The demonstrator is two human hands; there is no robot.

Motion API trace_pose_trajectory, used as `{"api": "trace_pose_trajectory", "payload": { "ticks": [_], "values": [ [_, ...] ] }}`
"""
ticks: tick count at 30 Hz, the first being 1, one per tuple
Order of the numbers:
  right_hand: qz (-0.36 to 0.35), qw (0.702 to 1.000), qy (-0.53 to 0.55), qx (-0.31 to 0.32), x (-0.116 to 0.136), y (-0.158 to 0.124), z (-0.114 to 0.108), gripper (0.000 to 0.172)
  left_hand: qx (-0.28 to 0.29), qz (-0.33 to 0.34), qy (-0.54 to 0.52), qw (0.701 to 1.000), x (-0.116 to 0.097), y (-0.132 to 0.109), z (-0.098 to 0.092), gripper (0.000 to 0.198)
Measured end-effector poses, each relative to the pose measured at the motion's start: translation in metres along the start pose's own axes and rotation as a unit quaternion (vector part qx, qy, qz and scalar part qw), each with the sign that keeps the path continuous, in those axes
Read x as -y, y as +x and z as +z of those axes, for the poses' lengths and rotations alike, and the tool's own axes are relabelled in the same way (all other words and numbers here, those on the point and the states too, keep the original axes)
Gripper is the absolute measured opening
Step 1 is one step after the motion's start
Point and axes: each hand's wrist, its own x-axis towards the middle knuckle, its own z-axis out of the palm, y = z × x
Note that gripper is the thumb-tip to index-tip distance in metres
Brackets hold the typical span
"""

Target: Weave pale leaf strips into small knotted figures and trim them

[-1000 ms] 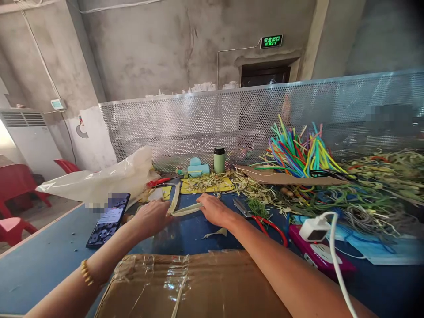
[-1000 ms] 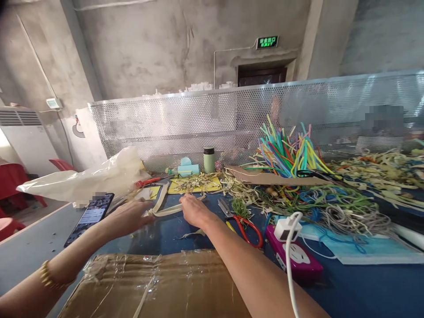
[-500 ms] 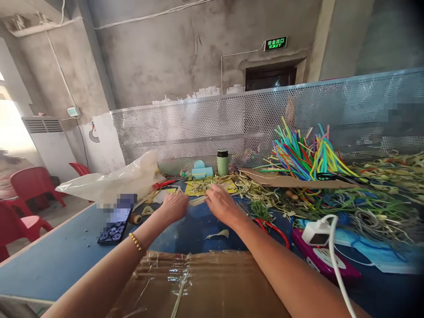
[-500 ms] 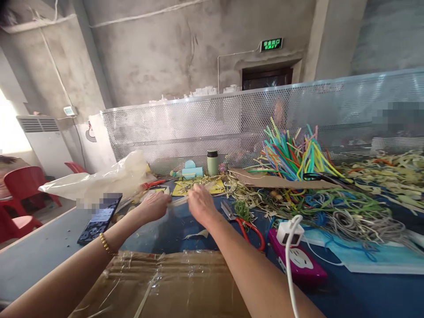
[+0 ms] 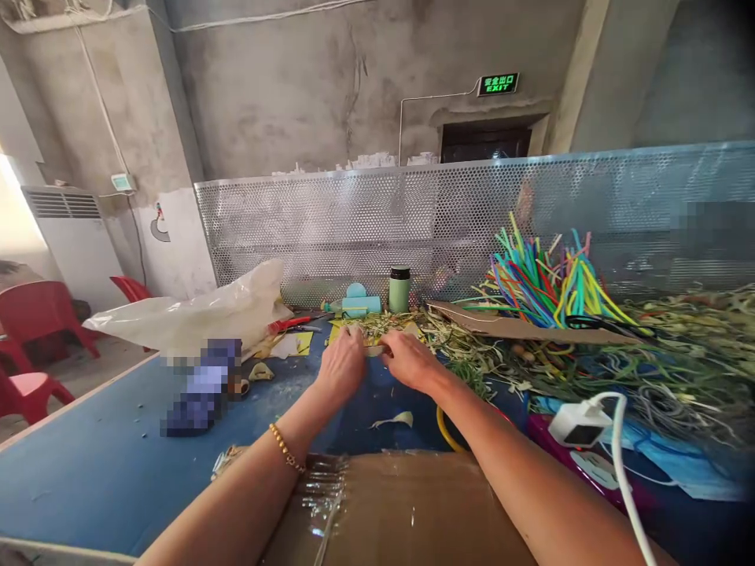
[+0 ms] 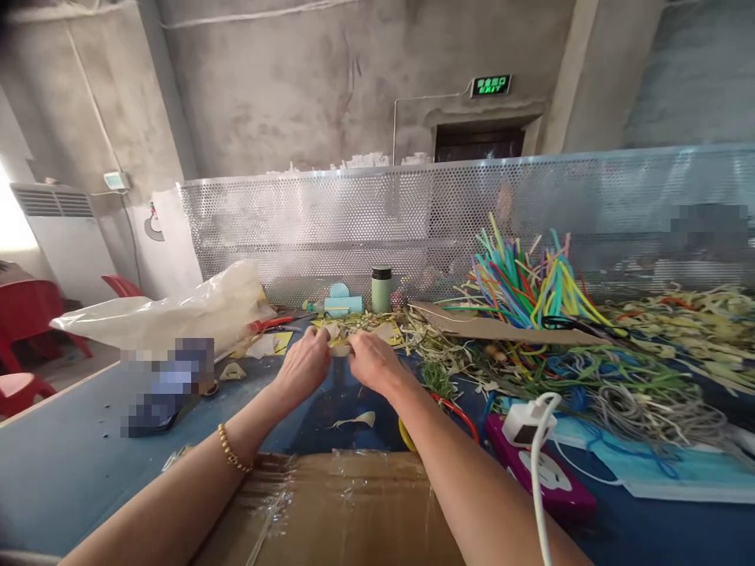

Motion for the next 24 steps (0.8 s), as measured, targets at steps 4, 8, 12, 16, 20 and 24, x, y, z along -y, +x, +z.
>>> {"api": "trace_pose_trajectory", "payload": {
  "ticks": [4,8,12,16,20,24],
  "values": [
    [0.026,0.998,-0.021,-0.050,-0.002,0.002,-0.008,0.011,-0.022,0.034,-0.106,0.994,0.010,0.010,-0.003,0.039],
    [0.032,0.995,-0.059,-0.068,-0.001,0.000,-0.014,0.013,-0.020,0.037,-0.155,0.987,0.013,0.012,-0.005,0.043],
    [-0.030,0.992,-0.088,-0.089,0.005,-0.004,-0.017,0.016,0.057,0.029,-0.182,0.981,0.015,0.010,-0.005,0.037],
    [-0.072,0.986,-0.086,-0.122,0.007,-0.005,-0.020,0.023,0.015,0.006,-0.191,0.981,0.017,0.012,-0.008,0.030],
    [-0.090,0.982,-0.054,-0.157,0.011,-0.005,-0.018,0.030,-0.164,-0.023,-0.213,0.963,0.020,0.013,-0.010,0.033],
    [-0.044,0.991,-0.057,-0.112,0.020,-0.008,-0.013,0.033,-0.181,-0.047,-0.296,0.937,0.020,0.012,-0.009,0.034]
  ]
}}
